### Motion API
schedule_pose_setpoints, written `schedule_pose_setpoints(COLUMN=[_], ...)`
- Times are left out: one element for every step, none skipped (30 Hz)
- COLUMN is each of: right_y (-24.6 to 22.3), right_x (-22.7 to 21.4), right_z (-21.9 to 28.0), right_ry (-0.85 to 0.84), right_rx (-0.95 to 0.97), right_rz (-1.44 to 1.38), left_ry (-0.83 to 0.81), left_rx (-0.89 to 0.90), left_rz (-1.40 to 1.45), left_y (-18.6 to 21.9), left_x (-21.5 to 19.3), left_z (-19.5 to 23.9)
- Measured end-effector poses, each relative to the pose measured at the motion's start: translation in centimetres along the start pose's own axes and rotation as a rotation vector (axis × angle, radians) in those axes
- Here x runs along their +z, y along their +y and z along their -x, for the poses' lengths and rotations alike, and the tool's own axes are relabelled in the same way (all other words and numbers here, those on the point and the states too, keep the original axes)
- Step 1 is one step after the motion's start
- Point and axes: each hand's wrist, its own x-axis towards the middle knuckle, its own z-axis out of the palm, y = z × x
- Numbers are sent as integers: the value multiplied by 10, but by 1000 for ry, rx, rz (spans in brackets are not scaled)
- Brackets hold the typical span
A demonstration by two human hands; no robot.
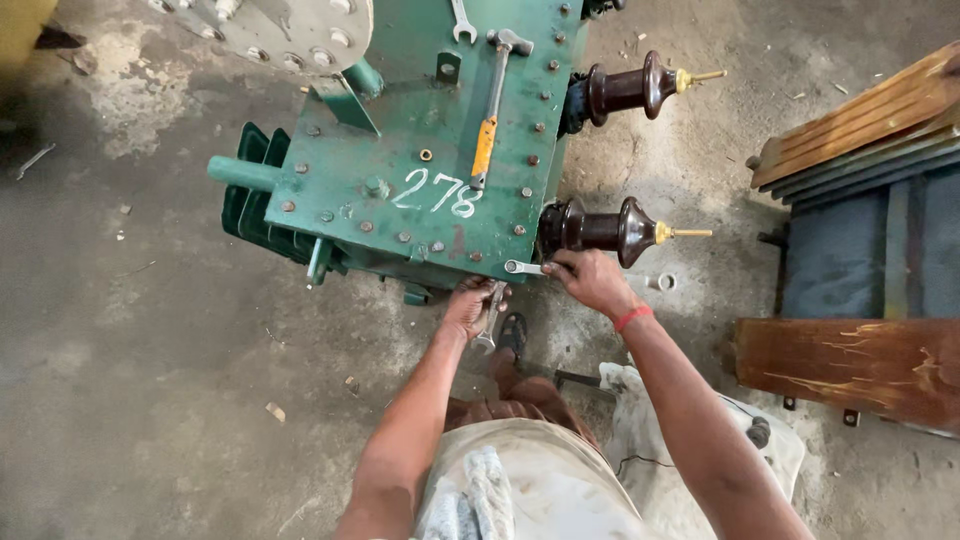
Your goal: The person uses two wrenches to tighten bolts on the top plate of a green electrical transformer. The person repeatedly repositions the wrenches and applies torque to secure the fasteners.
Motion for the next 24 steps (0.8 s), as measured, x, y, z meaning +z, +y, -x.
schedule_pose_setpoints(right_y=[4,2,-4,-14,-30,-49,-70,-89,-103,-108,-109,-101,-87,-74,-58,-41,-28,-18,-13,-11,-9,-9,-9,-11], right_x=[-2,2,10,24,41,60,79,97,108,110,107,97,83,69,54,39,28,14,3,-4,-11,-15,-21,-23], right_z=[-3,-2,1,13,29,35,43,58,72,80,85,82,76,75,68,60,54,36,19,7,-7,-18,-27,-33], right_ry=[-21,-43,-50,-65,-80,-5,71,250,426,337,243,151,101,32,-52,-124,-105,-65,-88,-121,-154,-162,-170,-179], right_rx=[-43,-89,28,149,271,393,514,396,270,348,424,483,493,513,488,461,262,54,22,-4,-30,-91,-153,-214], right_rz=[47,93,6,-82,-169,-309,-451,-526,-596,-780,-962,-1138,-1109,-1085,-836,-584,-335,-82,27,129,230,268,306,342], left_ry=[-26,-50,-42,-27,-12,81,173,273,205,139,72,110,148,208,192,169,145,145,145,157,174,190,206,264], left_rx=[-12,-21,-22,-27,-32,22,77,121,142,165,188,160,132,104,123,134,144,105,67,22,20,19,17,67], left_rz=[-50,-101,-30,44,118,147,176,212,202,192,182,168,153,141,68,-6,-80,-68,-55,-42,-119,-192,-265,-344], left_y=[5,7,4,-6,-20,-27,-40,-58,-64,-66,-65,-56,-46,-35,-24,-15,-8,6,19,28,36,41,43,44], left_x=[-1,-1,0,1,3,6,12,17,17,16,15,16,17,15,15,20,28,42,56,68,81,92,101,109], left_z=[-3,-5,-7,-3,1,-6,-10,-6,-5,-4,-2,-10,-17,-8,0,4,14,16,23,37,43,47,50,52])
